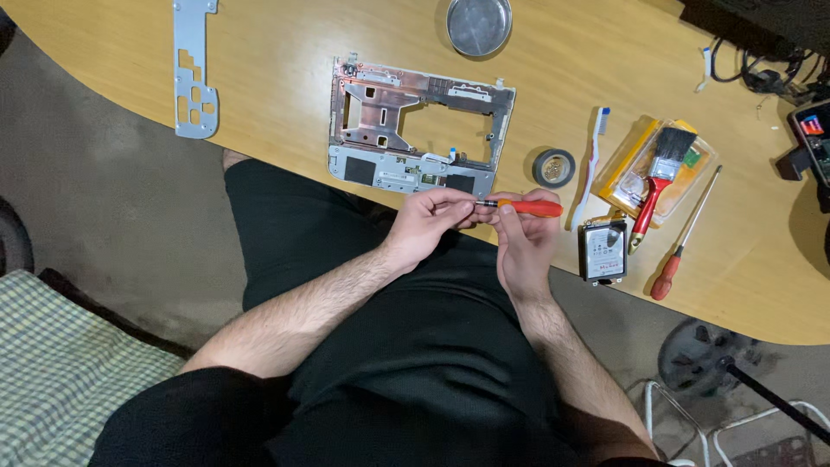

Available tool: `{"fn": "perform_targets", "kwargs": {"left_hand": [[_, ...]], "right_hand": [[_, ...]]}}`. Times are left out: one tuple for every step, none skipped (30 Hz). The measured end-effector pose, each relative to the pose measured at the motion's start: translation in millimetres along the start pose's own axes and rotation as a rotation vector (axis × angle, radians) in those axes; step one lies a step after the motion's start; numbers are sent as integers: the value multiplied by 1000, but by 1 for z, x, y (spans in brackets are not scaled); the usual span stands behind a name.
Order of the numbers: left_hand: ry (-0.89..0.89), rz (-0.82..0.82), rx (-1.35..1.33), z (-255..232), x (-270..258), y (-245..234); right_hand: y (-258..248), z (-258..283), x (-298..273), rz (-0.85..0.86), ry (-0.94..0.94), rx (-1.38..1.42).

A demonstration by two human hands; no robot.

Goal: The person uses a screwdriver to remove and install screws on a disassembled electronic device frame placed on a wooden table. The hands repeatedly position the screwdriver, turn it to loosen or tighten screws, and adjust the device frame during the process.

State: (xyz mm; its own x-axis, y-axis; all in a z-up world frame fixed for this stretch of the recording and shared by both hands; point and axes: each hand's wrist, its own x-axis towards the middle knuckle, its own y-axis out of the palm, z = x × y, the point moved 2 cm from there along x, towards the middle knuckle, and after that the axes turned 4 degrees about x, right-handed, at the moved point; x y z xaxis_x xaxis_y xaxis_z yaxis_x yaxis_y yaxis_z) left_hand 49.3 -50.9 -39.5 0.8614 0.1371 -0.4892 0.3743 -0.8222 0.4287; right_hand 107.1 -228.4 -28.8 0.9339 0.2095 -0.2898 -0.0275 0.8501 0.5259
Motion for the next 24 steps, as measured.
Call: {"fn": "perform_targets", "kwargs": {"left_hand": [[0,-1,0,3,1,-2],[10,-6,-3,7,3,-5],[20,-10,-5,10,4,-7],[19,-9,-4,9,4,-8],[71,-8,82,6,4,-10],[122,-6,169,3,4,-12],[122,-7,171,5,5,-13],[132,-5,183,6,5,-15],[144,-4,195,7,6,-16],[144,-5,197,8,6,-18],[149,-1,217,9,7,-19],[154,3,236,10,7,-20],[153,4,237,9,6,-21],[164,4,243,8,6,-21],[175,3,249,7,5,-22],[175,4,249,5,5,-21],[177,3,266,4,5,-21],[180,2,282,2,4,-22],[180,2,282,4,5,-23],[181,4,285,6,6,-24],[182,8,287,7,6,-24],[182,9,287,9,6,-25],[184,11,304,10,6,-26],[187,12,320,11,5,-26]], "right_hand": [[2,1,0,0,1,0],[4,3,0,9,-5,-12],[5,4,0,17,-10,-23],[5,6,0,15,-10,-23],[6,8,-1,25,-38,-55],[7,10,-1,36,-66,-87],[8,12,-2,35,-65,-85],[9,13,-3,52,-94,-137],[10,15,-3,69,-123,-189],[12,16,-4,70,-122,-186],[14,19,-6,78,-134,-234],[16,21,-7,86,-146,-281],[19,23,-7,84,-147,-281],[21,25,-8,91,-158,-296],[24,27,-8,99,-170,-311],[25,27,-9,98,-170,-311],[26,28,-9,116,-181,-324],[27,29,-10,134,-193,-337],[26,27,-10,135,-193,-337],[26,25,-10,138,-205,-333],[25,24,-10,141,-218,-331],[24,23,-11,140,-218,-331],[24,22,-11,144,-231,-349],[23,21,-11,148,-244,-366]]}}
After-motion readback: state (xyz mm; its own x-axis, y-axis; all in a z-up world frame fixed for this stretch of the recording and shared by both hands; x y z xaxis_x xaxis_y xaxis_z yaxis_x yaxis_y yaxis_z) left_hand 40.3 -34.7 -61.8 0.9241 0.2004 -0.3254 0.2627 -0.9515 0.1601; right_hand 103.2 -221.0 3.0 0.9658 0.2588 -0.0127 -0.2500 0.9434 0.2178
